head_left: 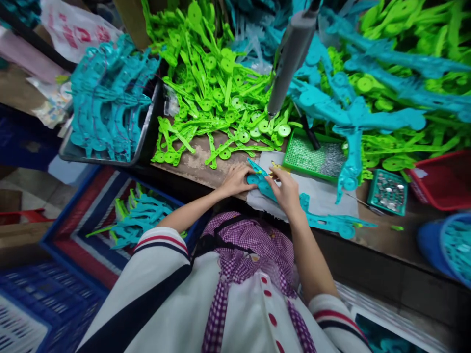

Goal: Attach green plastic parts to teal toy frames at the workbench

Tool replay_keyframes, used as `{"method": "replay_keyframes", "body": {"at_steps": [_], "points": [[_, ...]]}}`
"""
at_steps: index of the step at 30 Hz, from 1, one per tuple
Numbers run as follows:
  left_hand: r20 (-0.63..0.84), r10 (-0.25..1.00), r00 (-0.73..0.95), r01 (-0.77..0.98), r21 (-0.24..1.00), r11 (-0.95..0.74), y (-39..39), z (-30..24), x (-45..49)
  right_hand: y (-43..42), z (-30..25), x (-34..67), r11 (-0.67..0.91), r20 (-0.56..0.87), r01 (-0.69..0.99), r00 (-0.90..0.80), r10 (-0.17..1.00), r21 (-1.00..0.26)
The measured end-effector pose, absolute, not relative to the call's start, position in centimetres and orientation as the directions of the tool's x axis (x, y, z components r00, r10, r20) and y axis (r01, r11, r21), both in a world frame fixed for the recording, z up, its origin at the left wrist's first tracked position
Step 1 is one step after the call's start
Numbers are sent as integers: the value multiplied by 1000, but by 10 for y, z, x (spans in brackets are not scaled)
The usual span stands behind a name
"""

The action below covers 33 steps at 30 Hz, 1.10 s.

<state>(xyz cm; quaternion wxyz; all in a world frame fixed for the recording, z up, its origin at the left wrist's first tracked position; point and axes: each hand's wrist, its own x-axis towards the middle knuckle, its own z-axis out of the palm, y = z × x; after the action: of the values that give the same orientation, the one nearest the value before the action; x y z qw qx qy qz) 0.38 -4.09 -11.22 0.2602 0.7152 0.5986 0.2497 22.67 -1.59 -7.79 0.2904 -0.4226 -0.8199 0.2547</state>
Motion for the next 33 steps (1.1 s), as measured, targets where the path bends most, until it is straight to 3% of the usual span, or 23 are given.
{"method": "replay_keyframes", "body": {"at_steps": [5,18,23,25,28,30,33], "points": [[29,985,168,742,654,-146,-41,-113,5,29,-102,189,606,249,517,-600,760,-604],[10,993,118,688,720,-89,-41,-113,6,33,-123,197,619,256,538,-600,758,-572],[27,998,58,618,784,-57,-41,-112,2,19,-102,201,602,290,508,-564,773,-617],[41,999,23,534,844,-47,-45,-109,3,7,-83,225,607,362,502,-504,784,-616],[8,996,-89,253,967,15,-54,-102,8,-15,-62,285,535,468,674,-305,829,-509],[-72,991,-112,64,995,79,-57,-93,15,-30,-60,326,437,470,805,-229,852,-401],[-159,965,-210,-174,977,123,-59,-70,30,-50,-69,370,374,393,883,-249,885,-283]]}}
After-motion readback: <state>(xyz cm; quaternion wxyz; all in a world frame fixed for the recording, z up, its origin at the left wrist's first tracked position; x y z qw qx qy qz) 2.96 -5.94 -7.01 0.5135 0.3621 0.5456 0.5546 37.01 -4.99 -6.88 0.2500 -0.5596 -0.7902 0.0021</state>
